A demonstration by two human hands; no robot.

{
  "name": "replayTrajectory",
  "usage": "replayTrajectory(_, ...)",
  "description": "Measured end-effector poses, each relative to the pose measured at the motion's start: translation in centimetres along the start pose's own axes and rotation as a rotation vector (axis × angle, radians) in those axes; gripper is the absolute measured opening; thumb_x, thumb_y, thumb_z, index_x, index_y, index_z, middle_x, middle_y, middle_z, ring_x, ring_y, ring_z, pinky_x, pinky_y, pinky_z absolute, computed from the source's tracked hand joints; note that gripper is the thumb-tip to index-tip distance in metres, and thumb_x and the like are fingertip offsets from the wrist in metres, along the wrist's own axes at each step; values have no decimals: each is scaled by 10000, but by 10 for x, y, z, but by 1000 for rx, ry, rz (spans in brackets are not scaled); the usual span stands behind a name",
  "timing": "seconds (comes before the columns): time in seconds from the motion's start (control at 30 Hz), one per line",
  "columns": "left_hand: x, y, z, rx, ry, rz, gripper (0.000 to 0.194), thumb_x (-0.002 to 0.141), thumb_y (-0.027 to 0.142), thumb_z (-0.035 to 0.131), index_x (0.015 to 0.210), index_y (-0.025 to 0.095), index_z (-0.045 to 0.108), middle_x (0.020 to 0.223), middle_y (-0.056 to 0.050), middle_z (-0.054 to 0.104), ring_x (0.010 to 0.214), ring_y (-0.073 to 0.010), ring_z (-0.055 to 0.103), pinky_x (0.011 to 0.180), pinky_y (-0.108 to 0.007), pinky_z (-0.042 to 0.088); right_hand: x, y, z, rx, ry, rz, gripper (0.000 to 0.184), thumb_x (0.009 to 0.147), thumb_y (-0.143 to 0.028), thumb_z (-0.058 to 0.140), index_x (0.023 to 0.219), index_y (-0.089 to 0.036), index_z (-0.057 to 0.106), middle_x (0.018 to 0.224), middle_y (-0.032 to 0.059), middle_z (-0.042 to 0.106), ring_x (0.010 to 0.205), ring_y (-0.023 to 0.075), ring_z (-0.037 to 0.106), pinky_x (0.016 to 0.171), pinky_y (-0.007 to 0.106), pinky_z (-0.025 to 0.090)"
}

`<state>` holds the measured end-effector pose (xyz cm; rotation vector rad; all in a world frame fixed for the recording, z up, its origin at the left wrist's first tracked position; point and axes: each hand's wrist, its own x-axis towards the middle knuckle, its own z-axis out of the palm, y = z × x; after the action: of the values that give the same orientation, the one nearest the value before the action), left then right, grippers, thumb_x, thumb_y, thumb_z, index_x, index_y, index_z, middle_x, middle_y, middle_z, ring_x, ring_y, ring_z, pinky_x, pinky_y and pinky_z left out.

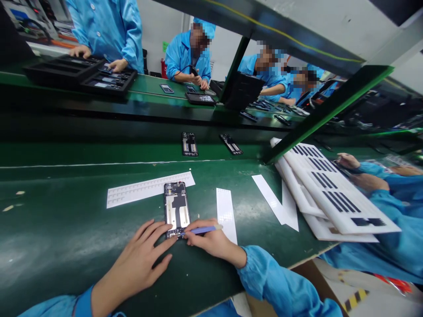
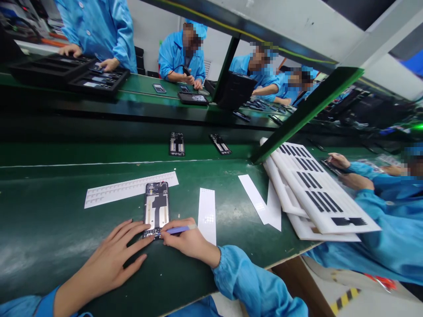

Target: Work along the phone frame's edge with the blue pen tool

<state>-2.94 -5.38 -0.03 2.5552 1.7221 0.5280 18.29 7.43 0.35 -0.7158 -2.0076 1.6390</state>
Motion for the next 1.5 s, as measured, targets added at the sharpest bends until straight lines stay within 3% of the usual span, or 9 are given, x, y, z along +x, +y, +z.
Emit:
replayTrajectory(0.2, 1, 3, -1, -2, 18, -14, 382, 902, 268, 551, 1283, 297, 574, 1343, -52, 525, 1246, -251, 485, 1096, -497, 386, -1, -1, 2, 7, 26, 9, 186, 866, -350, 679, 864, -180, 755, 660, 25, 695, 577, 167, 661, 580, 241, 548)
replayTrajectory(0.4, 1, 3, 0, -5, 40, -7, 383, 901, 265, 550, 1282, 290, 577, 1317, -56, 546, 1230, -253, 501, 1090, -498, 392, -2, 12, 3, 164, 46, 130, 253, 834, -413, 708, 868, -163, 729, 661, 37, 695, 572, 175, 676, 551, 237, 561)
replayTrajectory(0.7, 2, 4, 0, 3, 33, -10, 376, 901, 254, 547, 1274, 281, 580, 1317, -61, 546, 1235, -246, 492, 1098, -499, 384, -4, 11, 1, 24, 45, 36, 127, 855, -292, 683, 861, -178, 739, 667, 22, 692, 573, 161, 657, 550, 227, 535)
replayTrajectory(1.5, 1, 4, 1, 9, 34, -9, 377, 903, 252, 548, 1279, 275, 569, 1315, -61, 533, 1240, -243, 477, 1102, -507, 373, -3, 9, 2, -36, 76, -5, 96, 823, -254, 683, 841, -179, 740, 714, 29, 698, 590, 165, 646, 543, 235, 526)
